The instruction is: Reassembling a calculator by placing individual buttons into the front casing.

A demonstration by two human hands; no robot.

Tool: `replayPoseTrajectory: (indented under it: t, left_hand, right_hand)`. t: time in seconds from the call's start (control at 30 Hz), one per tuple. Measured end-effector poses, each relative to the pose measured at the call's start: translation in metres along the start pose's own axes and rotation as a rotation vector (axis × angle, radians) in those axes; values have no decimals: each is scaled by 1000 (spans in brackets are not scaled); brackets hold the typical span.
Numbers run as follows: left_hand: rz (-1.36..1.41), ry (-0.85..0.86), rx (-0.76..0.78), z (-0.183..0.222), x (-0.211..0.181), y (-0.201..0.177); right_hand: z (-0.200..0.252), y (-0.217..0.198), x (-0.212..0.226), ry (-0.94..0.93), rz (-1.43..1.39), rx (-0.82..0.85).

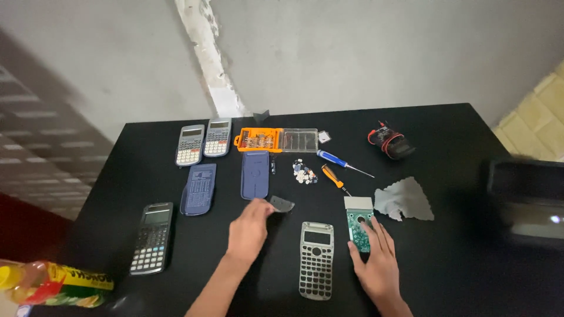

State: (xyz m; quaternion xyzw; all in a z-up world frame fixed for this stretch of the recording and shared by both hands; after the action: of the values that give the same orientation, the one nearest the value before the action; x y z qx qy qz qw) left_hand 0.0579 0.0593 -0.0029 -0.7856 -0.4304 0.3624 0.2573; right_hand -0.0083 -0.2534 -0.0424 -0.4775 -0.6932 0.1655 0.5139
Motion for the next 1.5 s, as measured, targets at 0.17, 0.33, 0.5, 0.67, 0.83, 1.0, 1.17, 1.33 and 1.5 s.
replayPoseTrajectory:
  t: [0.17, 0.33, 0.5, 0.67, 0.83, 1.0, 1.17, 1.33, 1.5]
  left_hand:
    - [291, -460, 45, -37, 0, -58]
    - [259, -165, -111, -28, -5, -95]
    - [167, 144, -138, 35, -17, -101]
    - [-13, 201, -173, 22, -10, -90]
    - [-42, 332, -223, -21, -18, -109]
    - [46, 223, -186, 32, 3, -92]
    - [22, 142, 106, 75, 13, -69]
    - [-116, 182, 100, 67, 11, -63]
    - [-382, 21, -60, 25, -9, -65]
  right_hand:
    - [-8, 3, 3, -4, 0, 47]
    - [-6, 1, 4, -97, -32, -47]
    - [4, -28, 45, -254, -198, -91]
    - [29, 0, 86, -86, -72, 375]
    - [27, 26, 97, -260, -21, 341]
    - [13, 37, 106, -362, -145, 212]
    - [-23, 39, 119, -306, -206, 223]
    - [-98, 54, 115, -303, -253, -97]
    - [-162, 109, 108, -145, -200, 172]
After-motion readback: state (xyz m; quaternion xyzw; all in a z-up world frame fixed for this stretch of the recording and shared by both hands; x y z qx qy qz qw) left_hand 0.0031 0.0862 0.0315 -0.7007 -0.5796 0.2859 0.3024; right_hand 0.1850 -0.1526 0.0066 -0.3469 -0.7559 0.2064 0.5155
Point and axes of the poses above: each hand's wrist, its own z-axis away from the middle knuckle, its own y-axis out of the palm, x = y × z, the point moved 3 cm from there along -z, towards the middle knuckle, and after that the axes turned 12 degrees about -x, right-handed, at the moved point
